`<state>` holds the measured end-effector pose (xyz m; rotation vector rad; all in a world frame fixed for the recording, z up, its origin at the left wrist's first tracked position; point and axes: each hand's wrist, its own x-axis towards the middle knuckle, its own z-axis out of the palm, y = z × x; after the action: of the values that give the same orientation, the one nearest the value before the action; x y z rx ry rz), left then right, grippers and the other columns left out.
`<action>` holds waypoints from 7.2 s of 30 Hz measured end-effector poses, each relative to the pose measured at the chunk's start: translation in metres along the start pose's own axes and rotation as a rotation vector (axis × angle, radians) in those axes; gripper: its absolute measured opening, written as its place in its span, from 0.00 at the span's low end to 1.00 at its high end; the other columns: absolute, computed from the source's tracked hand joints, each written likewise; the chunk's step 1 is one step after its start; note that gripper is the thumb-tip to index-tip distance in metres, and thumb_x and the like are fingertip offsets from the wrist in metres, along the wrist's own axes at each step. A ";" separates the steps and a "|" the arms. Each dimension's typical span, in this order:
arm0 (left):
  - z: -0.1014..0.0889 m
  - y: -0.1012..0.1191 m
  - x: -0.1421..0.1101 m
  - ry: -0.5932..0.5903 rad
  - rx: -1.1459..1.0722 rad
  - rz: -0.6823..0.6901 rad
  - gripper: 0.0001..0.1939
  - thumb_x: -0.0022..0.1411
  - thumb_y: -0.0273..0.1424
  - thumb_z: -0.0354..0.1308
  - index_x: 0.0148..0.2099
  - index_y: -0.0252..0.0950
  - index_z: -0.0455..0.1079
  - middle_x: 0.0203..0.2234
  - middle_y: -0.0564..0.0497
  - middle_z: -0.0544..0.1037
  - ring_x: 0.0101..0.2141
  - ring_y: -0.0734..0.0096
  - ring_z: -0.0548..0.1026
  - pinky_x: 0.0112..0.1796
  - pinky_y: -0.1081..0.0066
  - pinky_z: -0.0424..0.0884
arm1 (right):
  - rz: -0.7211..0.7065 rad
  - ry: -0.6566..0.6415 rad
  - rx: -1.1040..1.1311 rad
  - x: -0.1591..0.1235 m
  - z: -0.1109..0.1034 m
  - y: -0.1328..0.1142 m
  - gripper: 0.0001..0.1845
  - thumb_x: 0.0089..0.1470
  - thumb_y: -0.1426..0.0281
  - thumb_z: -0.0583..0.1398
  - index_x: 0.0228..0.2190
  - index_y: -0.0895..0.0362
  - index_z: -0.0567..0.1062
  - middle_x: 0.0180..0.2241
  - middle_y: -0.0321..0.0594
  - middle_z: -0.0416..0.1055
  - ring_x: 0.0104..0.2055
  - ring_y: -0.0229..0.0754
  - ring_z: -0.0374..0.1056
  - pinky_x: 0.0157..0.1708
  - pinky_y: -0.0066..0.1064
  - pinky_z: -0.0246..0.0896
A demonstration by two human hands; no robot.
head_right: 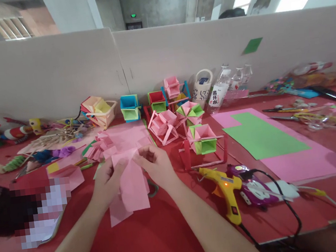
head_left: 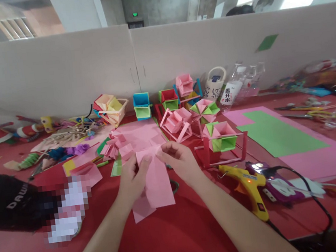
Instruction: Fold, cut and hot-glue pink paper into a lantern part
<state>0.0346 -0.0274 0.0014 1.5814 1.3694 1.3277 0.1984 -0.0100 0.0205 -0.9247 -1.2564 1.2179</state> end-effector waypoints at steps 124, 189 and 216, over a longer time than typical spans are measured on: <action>-0.008 0.011 0.003 0.150 0.076 0.153 0.11 0.59 0.38 0.63 0.41 0.39 0.80 0.37 0.48 0.84 0.39 0.63 0.81 0.42 0.67 0.78 | -0.119 0.050 -0.256 -0.010 0.016 0.004 0.10 0.53 0.66 0.61 0.23 0.56 0.70 0.22 0.33 0.67 0.25 0.36 0.62 0.26 0.28 0.58; -0.016 -0.002 0.014 -0.041 -0.015 0.115 0.07 0.56 0.33 0.65 0.37 0.36 0.80 0.31 0.49 0.83 0.33 0.67 0.79 0.36 0.72 0.74 | 0.020 -0.083 -0.054 -0.004 0.015 0.017 0.13 0.52 0.60 0.64 0.30 0.57 0.72 0.25 0.33 0.66 0.26 0.35 0.61 0.26 0.28 0.55; -0.012 -0.012 0.017 -0.086 -0.316 -0.094 0.19 0.59 0.41 0.62 0.24 0.33 0.67 0.20 0.56 0.66 0.21 0.79 0.65 0.23 0.77 0.66 | -0.211 0.089 -0.262 0.003 0.001 0.008 0.15 0.58 0.60 0.59 0.25 0.55 0.67 0.22 0.32 0.61 0.25 0.36 0.58 0.26 0.29 0.55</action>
<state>0.0185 -0.0099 -0.0014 1.3293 1.1063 1.3287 0.1958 -0.0064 0.0135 -0.9942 -1.4243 0.8517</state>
